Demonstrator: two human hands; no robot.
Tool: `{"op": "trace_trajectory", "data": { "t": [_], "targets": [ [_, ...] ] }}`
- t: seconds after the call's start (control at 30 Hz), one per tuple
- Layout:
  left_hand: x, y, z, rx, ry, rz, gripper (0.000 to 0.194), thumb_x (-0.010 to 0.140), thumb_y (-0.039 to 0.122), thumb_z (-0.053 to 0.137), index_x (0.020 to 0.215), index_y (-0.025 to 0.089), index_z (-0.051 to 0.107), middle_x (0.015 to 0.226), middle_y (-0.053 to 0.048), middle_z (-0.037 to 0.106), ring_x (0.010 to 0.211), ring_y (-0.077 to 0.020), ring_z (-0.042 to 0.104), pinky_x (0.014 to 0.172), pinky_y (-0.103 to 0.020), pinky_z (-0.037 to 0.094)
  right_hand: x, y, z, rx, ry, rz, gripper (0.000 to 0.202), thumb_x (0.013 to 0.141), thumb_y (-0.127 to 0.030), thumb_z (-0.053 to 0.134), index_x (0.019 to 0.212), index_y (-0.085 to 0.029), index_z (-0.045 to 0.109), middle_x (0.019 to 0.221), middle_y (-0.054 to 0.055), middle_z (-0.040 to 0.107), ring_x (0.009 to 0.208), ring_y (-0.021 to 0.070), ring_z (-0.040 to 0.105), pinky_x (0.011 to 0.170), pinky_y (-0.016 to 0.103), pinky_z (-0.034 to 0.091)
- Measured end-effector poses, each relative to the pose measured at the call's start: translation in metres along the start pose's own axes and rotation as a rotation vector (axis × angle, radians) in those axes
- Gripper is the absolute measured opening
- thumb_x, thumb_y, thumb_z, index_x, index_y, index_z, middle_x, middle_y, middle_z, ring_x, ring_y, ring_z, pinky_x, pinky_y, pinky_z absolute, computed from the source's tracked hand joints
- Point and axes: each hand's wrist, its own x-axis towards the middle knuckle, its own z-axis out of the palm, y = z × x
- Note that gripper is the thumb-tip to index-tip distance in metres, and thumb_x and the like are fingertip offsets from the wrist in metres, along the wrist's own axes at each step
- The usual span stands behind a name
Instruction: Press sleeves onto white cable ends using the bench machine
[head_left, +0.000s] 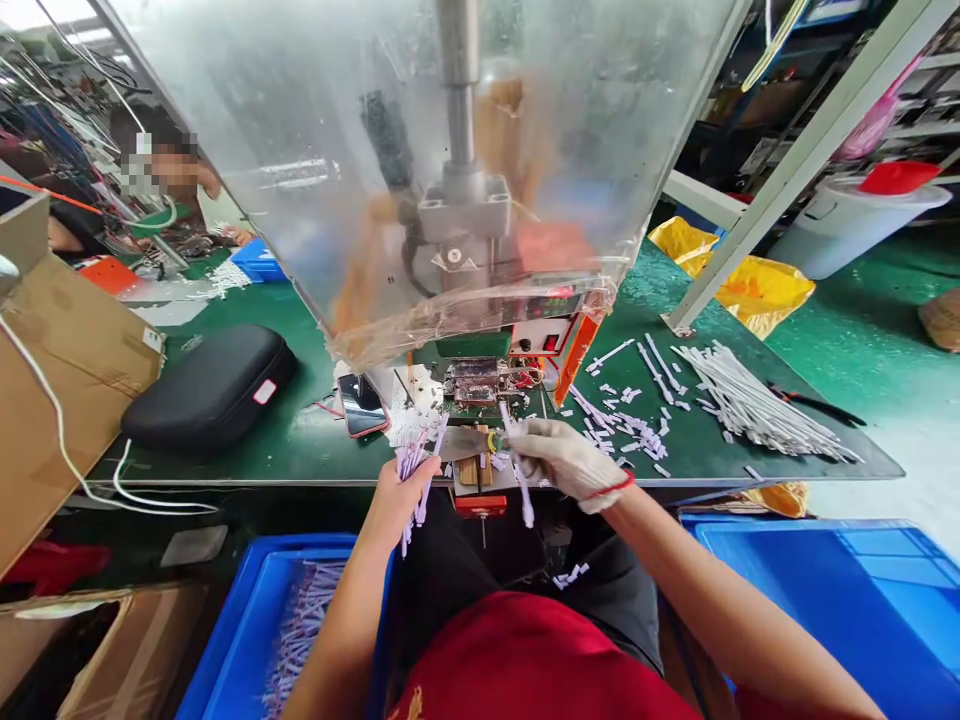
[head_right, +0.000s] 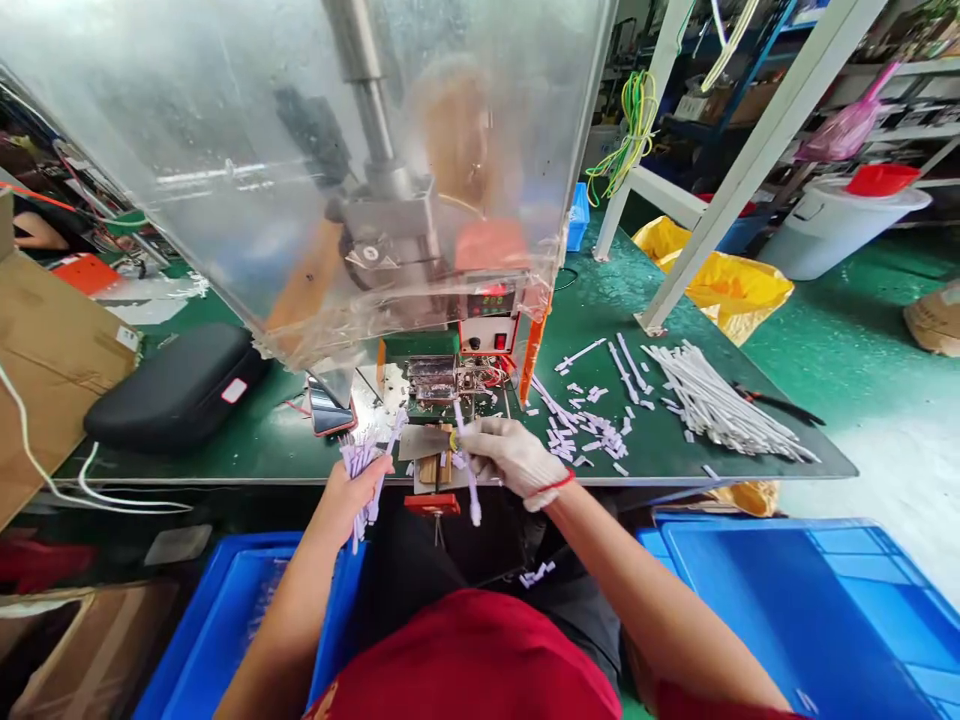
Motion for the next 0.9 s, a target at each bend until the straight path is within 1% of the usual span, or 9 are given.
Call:
{"op": "trace_trajectory", "data": {
  "t": [0.07,0.13,0.23,0.3,0.43,0.57,0.63,0.77,0.9],
  "targets": [
    [-0.003,-0.004,-0.004,-0.019,-0.001,-0.007,0.040,0.070,0.055,0.073,0.070,0.015,0.068,0.045,0.007,0.041,0.040,-0.0082,0.035,0.038,-0.022,0.027,0.026,0.013,0.015,0.034,0.000,0.028,0.035,0.075,-0.046,0.075,0.076,-0.017,0.056,0.056,-0.002,0.057,0.042,0.0065,0.046,0.040,0.018,0.036],
    [-0.006,-0.009,-0.009,-0.034,-0.004,-0.023,0.040,0.070,0.055,0.073,0.070,0.015,0.067,0.045,0.008,0.038,0.039,-0.0076,0.033,0.037,-0.021,0.025,0.045,0.020,0.024,0.058,0.040,0.017,0.032,0.075,-0.044,0.073,0.074,-0.017,0.056,0.052,-0.003,0.055,0.037,0.0067,0.044,0.036,0.019,0.034],
    [-0.009,-0.015,-0.015,-0.059,-0.004,-0.061,0.039,0.072,0.053,0.072,0.070,0.015,0.066,0.045,0.009,0.034,0.039,-0.0062,0.030,0.038,-0.020,0.023,0.059,0.024,0.030,0.088,0.122,-0.022,0.028,0.077,-0.041,0.069,0.073,-0.019,0.054,0.048,-0.005,0.053,0.034,0.0079,0.045,0.033,0.019,0.035],
    [-0.011,-0.017,-0.015,-0.083,-0.012,-0.073,0.037,0.074,0.052,0.072,0.071,0.015,0.065,0.046,0.010,0.033,0.039,-0.0056,0.028,0.039,-0.020,0.021,0.063,0.025,0.032,0.088,0.160,-0.028,0.027,0.078,-0.041,0.067,0.073,-0.020,0.052,0.046,-0.005,0.052,0.033,0.0092,0.046,0.031,0.020,0.035],
    [-0.012,-0.018,-0.012,-0.120,-0.034,-0.083,0.038,0.075,0.052,0.072,0.072,0.015,0.064,0.047,0.010,0.032,0.040,-0.0052,0.026,0.039,-0.019,0.019,0.070,0.027,0.034,0.104,0.177,-0.011,0.027,0.077,-0.041,0.068,0.077,-0.021,0.051,0.045,-0.005,0.053,0.032,0.0104,0.047,0.029,0.020,0.036],
    [-0.012,-0.015,-0.009,-0.114,-0.006,-0.085,0.039,0.072,0.053,0.073,0.070,0.015,0.065,0.045,0.010,0.031,0.039,-0.0056,0.026,0.038,-0.020,0.020,0.075,0.027,0.033,0.117,0.200,-0.003,0.028,0.076,-0.041,0.068,0.076,-0.021,0.050,0.045,-0.005,0.053,0.031,0.0109,0.046,0.029,0.021,0.036],
    [-0.012,-0.015,-0.010,-0.095,0.021,-0.078,0.039,0.069,0.054,0.074,0.069,0.016,0.065,0.044,0.009,0.035,0.039,-0.0064,0.031,0.038,-0.020,0.023,0.076,0.027,0.033,0.112,0.213,-0.009,0.028,0.076,-0.041,0.068,0.075,-0.021,0.050,0.044,-0.005,0.053,0.030,0.0105,0.045,0.029,0.021,0.036],
    [-0.013,-0.012,-0.012,-0.074,0.061,-0.059,0.040,0.065,0.054,0.077,0.067,0.016,0.067,0.050,0.003,0.050,0.044,-0.0098,0.044,0.041,-0.022,0.031,0.075,0.027,0.036,0.129,0.226,-0.028,0.027,0.077,-0.041,0.069,0.075,-0.021,0.050,0.047,-0.005,0.053,0.033,0.0104,0.048,0.029,0.020,0.037],
    [-0.013,-0.009,-0.016,-0.025,0.033,-0.033,0.036,0.067,0.051,0.077,0.066,0.016,0.067,0.050,0.002,0.053,0.045,-0.0110,0.046,0.042,-0.022,0.032,0.078,0.028,0.038,0.138,0.235,-0.013,0.031,0.078,-0.042,0.070,0.073,-0.022,0.047,0.048,-0.005,0.052,0.034,0.0100,0.048,0.028,0.020,0.034]
  ]
}}
